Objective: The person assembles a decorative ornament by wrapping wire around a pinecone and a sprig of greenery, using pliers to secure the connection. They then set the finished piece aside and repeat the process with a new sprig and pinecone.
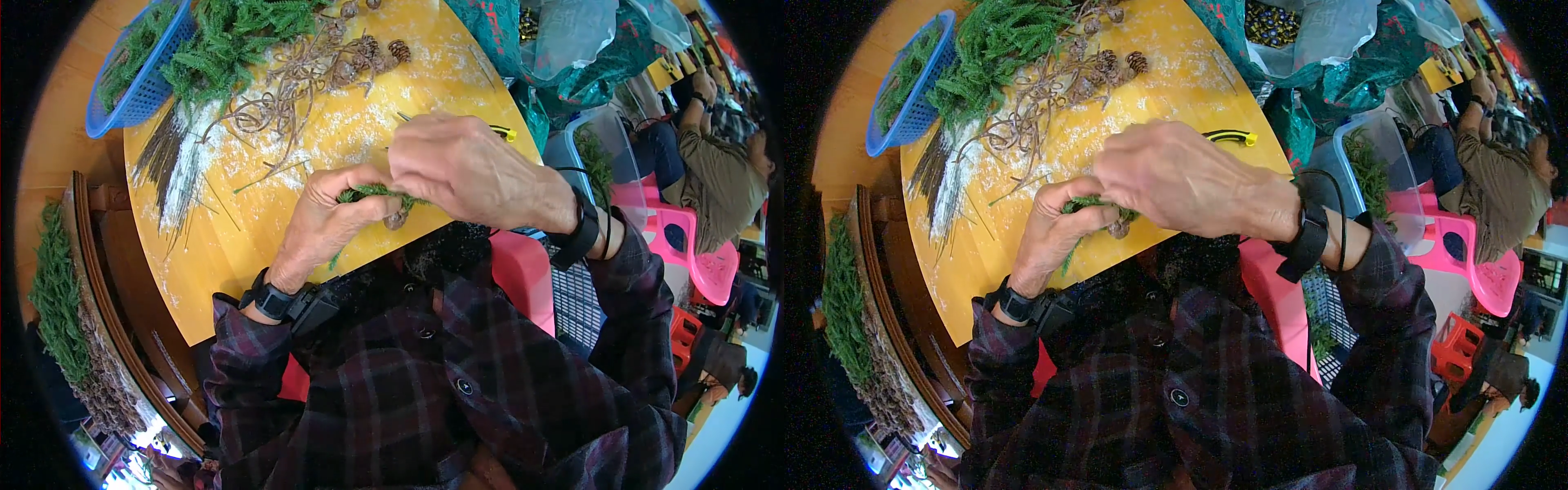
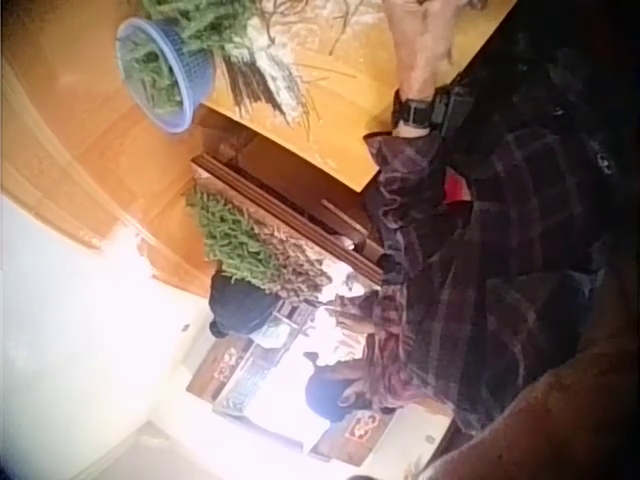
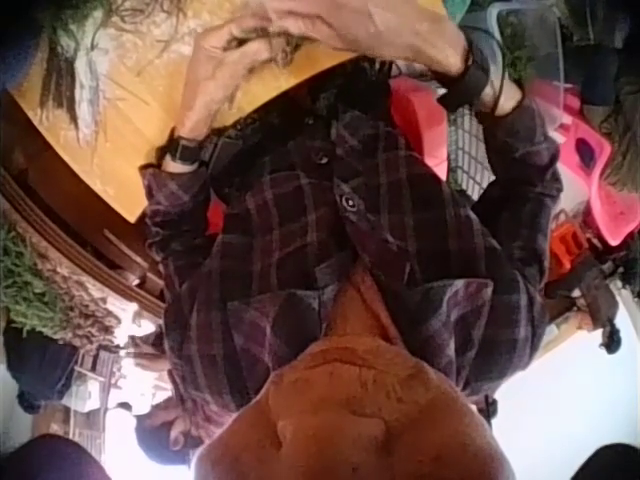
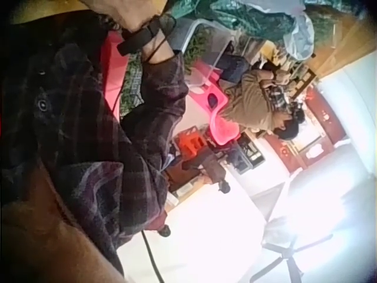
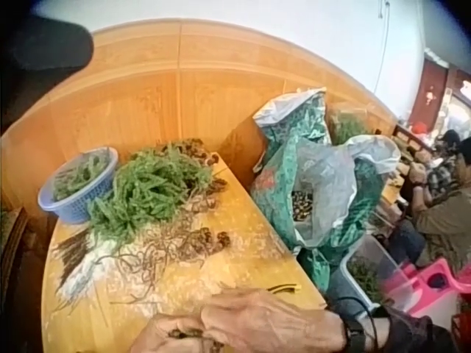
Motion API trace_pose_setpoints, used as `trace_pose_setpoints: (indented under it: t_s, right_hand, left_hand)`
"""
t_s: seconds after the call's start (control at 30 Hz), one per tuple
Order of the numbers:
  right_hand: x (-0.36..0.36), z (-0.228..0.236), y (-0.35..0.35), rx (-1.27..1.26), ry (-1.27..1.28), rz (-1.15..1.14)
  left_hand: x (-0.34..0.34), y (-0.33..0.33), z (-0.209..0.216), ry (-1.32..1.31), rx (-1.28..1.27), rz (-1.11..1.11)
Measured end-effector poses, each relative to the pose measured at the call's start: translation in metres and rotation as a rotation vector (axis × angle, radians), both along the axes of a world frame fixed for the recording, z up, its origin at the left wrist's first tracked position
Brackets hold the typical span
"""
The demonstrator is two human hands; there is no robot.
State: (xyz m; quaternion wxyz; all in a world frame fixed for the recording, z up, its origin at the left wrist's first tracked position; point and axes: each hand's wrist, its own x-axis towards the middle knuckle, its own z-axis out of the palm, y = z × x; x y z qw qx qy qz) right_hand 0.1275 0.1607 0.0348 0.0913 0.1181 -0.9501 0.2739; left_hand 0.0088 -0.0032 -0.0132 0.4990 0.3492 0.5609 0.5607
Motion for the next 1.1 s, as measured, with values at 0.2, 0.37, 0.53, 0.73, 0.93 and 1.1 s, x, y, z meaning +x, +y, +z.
trace_pose_setpoints:
  t_s: [0.2, 0.37, 0.53, 0.73, 0.93, 1.1]
  right_hand:
    - [-0.002, -0.011, 0.006, -0.490, -0.414, -0.166]
    - [0.004, -0.008, 0.010, -0.710, -0.255, -0.166]
    - [0.006, -0.001, 0.010, -0.552, -0.083, -0.191]
    - [0.004, 0.002, 0.012, -0.454, -0.233, -0.125]
    - [0.000, -0.006, 0.011, -0.419, -0.196, -0.033]
    - [-0.001, -0.007, 0.009, -0.359, -0.169, -0.030]
  left_hand:
    - [-0.001, -0.002, -0.007, -0.073, 0.072, 0.029]
    - [-0.004, -0.003, -0.003, -0.172, -0.001, -0.035]
    - [-0.005, -0.003, -0.008, -0.170, -0.062, -0.018]
    - [-0.005, -0.003, -0.006, -0.130, -0.065, -0.032]
    - [-0.002, -0.004, -0.008, -0.146, -0.028, -0.080]
    - [-0.003, -0.004, -0.009, -0.070, -0.033, -0.111]
